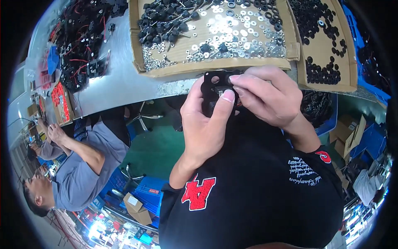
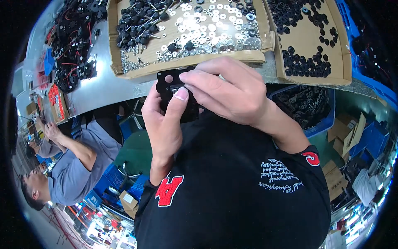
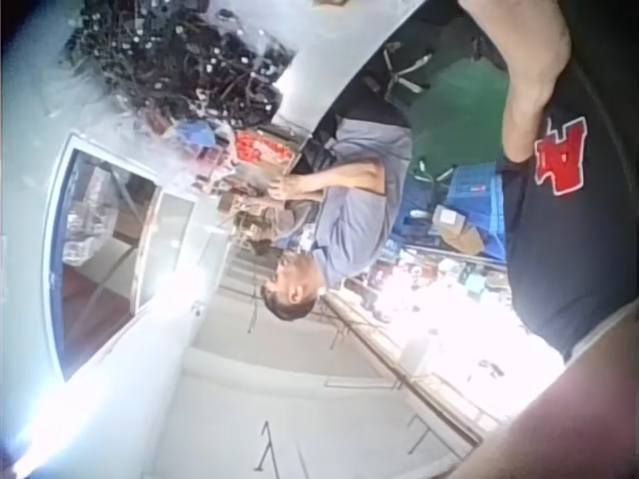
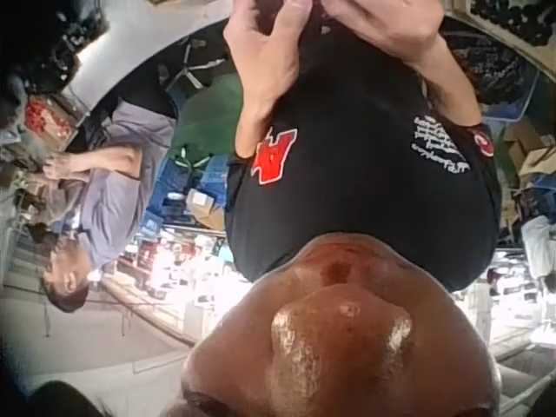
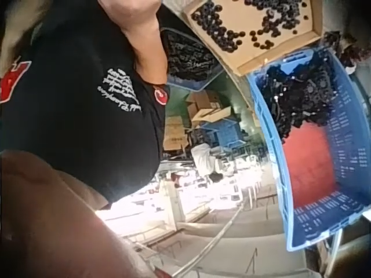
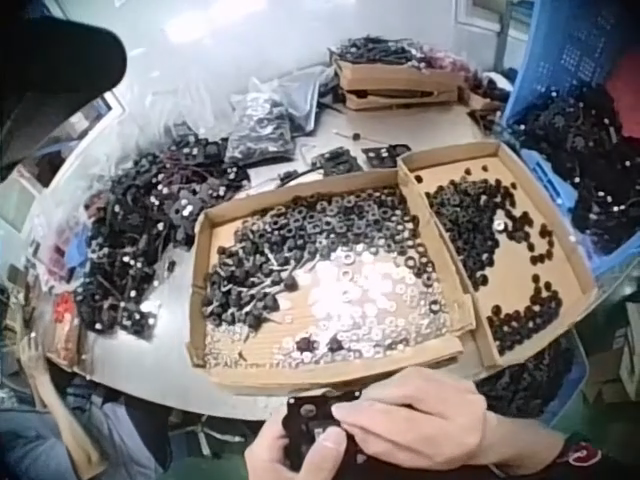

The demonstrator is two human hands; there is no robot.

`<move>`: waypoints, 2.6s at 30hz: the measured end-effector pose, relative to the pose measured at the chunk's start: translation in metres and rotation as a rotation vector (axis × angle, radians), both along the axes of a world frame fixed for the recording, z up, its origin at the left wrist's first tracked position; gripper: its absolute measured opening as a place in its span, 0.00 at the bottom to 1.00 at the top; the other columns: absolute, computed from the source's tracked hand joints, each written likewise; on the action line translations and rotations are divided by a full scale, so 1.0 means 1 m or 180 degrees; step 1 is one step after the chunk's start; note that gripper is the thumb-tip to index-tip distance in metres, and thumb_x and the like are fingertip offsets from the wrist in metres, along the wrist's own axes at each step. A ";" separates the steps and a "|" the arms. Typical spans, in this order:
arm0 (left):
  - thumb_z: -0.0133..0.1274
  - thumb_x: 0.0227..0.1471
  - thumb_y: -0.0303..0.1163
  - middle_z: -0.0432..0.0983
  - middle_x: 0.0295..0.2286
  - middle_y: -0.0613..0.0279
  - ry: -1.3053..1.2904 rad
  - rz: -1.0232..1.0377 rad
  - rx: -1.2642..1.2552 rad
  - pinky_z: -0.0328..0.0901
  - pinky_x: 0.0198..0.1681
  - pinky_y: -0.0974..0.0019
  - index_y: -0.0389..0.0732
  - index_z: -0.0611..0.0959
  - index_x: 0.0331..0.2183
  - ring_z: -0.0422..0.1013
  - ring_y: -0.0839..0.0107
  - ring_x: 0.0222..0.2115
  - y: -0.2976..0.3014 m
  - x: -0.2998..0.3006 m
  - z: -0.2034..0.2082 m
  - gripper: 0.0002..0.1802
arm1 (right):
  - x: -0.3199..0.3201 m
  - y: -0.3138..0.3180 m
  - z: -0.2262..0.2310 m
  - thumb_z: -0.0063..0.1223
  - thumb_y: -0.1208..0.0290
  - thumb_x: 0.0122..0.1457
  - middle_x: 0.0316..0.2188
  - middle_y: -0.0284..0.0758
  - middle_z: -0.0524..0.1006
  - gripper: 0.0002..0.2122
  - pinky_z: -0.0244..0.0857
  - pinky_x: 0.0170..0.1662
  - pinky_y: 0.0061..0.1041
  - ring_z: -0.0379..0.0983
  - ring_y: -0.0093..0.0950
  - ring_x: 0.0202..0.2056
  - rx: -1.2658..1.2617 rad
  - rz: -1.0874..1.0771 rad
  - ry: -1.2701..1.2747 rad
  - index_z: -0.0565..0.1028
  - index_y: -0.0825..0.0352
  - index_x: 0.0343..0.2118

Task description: The recorder is manually assembling small components by inserting washers and wires into plastic housings at a workstation.

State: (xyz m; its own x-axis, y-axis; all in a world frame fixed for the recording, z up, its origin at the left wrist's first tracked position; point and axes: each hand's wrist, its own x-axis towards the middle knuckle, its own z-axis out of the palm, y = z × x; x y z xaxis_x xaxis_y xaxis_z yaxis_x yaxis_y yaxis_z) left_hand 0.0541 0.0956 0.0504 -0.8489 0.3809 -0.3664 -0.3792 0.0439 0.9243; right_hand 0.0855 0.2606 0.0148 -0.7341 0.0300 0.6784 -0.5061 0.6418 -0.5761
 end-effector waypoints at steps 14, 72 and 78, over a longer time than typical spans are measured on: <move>0.56 0.52 0.25 0.79 0.33 0.57 0.0880 -0.0180 -0.0439 0.69 0.37 0.70 0.30 0.74 0.46 0.74 0.74 0.32 -0.017 -0.039 -0.010 0.19 | -0.027 -0.027 0.023 0.65 0.82 0.43 0.30 0.38 0.78 0.15 0.73 0.31 0.25 0.77 0.31 0.29 0.0741 -0.0463 -0.0299 0.79 0.69 0.37; 0.61 0.45 0.22 0.78 0.35 0.49 0.1961 0.0315 -0.0645 0.71 0.36 0.66 0.30 0.76 0.45 0.77 0.62 0.32 -0.032 -0.047 -0.029 0.23 | -0.052 -0.051 0.027 0.57 0.76 0.56 0.20 0.36 0.74 0.05 0.63 0.25 0.23 0.70 0.27 0.21 -0.0171 -0.0356 -0.1406 0.77 0.71 0.26; 0.61 0.45 0.22 0.78 0.35 0.50 0.1572 0.0169 -0.0660 0.71 0.36 0.65 0.30 0.76 0.45 0.78 0.62 0.33 -0.033 -0.047 -0.024 0.23 | -0.053 -0.043 0.041 0.57 0.76 0.55 0.23 0.38 0.75 0.04 0.64 0.27 0.24 0.72 0.31 0.24 -0.0737 -0.0025 -0.2105 0.77 0.72 0.28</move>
State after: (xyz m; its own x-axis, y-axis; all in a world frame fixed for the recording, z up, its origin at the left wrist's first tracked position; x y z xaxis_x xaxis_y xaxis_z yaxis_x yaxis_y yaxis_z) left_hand 0.0075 0.0622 0.0260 -0.9554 0.2949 0.0184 0.0918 0.2370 0.9672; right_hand 0.0329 0.2181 0.0554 -0.9898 0.1269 0.0649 0.0020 0.4677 -0.8839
